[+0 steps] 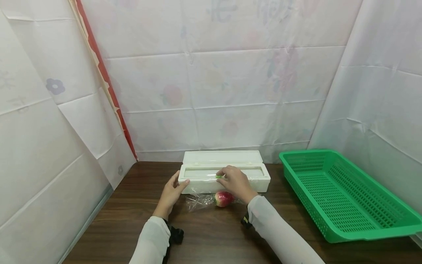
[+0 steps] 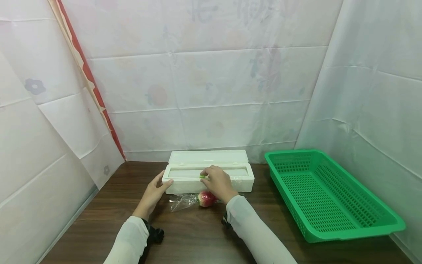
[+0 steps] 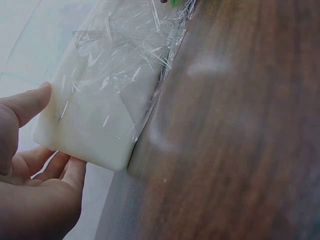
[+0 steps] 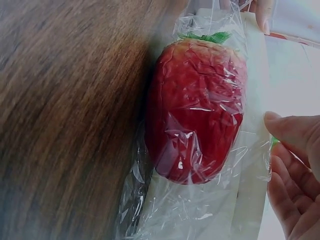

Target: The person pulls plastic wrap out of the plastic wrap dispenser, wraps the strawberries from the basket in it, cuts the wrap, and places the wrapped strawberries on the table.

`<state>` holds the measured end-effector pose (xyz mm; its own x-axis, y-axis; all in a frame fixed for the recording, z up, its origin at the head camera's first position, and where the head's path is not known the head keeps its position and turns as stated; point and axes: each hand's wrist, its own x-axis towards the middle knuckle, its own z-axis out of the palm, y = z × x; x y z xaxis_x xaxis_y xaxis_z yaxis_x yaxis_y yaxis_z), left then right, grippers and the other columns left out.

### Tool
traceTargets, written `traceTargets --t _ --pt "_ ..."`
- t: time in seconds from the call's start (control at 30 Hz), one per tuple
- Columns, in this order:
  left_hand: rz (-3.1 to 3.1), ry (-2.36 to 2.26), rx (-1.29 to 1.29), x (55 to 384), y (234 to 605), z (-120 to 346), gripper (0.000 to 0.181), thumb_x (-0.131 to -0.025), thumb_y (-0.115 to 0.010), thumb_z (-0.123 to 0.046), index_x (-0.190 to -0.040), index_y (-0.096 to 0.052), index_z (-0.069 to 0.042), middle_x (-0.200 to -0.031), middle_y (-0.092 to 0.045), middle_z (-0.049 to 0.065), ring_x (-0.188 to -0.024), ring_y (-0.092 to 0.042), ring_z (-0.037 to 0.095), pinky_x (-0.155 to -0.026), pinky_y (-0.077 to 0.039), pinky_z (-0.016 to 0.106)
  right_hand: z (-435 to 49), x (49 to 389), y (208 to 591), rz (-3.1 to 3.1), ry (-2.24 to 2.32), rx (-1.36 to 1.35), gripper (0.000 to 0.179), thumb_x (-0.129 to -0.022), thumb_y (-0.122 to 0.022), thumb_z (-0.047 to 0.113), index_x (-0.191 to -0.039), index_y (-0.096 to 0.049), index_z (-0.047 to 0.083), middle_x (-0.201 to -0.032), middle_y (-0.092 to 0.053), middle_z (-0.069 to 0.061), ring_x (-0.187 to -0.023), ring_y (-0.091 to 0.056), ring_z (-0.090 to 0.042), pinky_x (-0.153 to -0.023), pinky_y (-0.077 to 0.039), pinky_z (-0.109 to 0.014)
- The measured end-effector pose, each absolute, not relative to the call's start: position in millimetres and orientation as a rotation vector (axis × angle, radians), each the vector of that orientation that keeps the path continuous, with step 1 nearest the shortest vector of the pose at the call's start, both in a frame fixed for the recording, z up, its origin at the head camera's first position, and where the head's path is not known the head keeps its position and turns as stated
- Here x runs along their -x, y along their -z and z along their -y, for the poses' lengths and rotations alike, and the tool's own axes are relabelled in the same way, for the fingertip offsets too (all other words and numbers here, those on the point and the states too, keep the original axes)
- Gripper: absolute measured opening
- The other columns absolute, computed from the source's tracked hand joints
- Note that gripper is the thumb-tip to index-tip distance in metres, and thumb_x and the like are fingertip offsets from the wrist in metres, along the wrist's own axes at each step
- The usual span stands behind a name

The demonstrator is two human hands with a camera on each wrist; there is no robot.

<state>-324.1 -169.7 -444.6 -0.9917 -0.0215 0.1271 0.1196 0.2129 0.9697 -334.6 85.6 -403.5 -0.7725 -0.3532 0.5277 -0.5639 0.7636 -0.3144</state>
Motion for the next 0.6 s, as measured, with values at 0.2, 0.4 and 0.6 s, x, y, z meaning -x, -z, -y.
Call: traceTargets --t 0.2,0.4,0.6 --pt "2.354 1.899 0.095 324.4 444.5 169.3 0.08 -0.086 -0.065 -0.041 -0.147 -0.024 -0.01 -0.144 -0.037 0.019 -0.129 -0.034 0.031 -0.106 -0.031 0.053 -85.7 334.1 404.2 2.508 -0.605 -0.709 0.013 -0.082 -0.071 0.028 -0.095 -0.07 0.024 -0.089 -0.066 0.008 -0.078 -0.056 -0.006 -0.061 -0.053 -0.029" --pt "2.342 1.91 0.101 324.4 443.9 169.1 0.079 -0.086 -0.065 -0.041 -0.147 -0.025 -0.011 -0.144 -0.038 0.019 -0.129 -0.034 0.03 -0.106 -0.031 0.052 -84.8 334.4 403.6 2.509 -0.589 -0.709 0.014 -0.082 -0.071 0.027 -0.096 -0.07 0.025 -0.091 -0.067 0.009 -0.079 -0.057 -0.006 -0.06 -0.053 -0.029" --pt "2.34 1.916 0.102 324.1 443.4 169.0 0.081 -0.085 -0.066 -0.04 -0.147 -0.024 -0.009 -0.142 -0.039 0.021 -0.128 -0.036 0.029 -0.107 -0.03 0.051 -84.6 333.5 403.2 2.511 -0.555 -0.711 0.014 -0.083 -0.071 0.028 -0.097 -0.071 0.027 -0.094 -0.067 0.01 -0.079 -0.056 -0.006 -0.058 -0.052 -0.028"
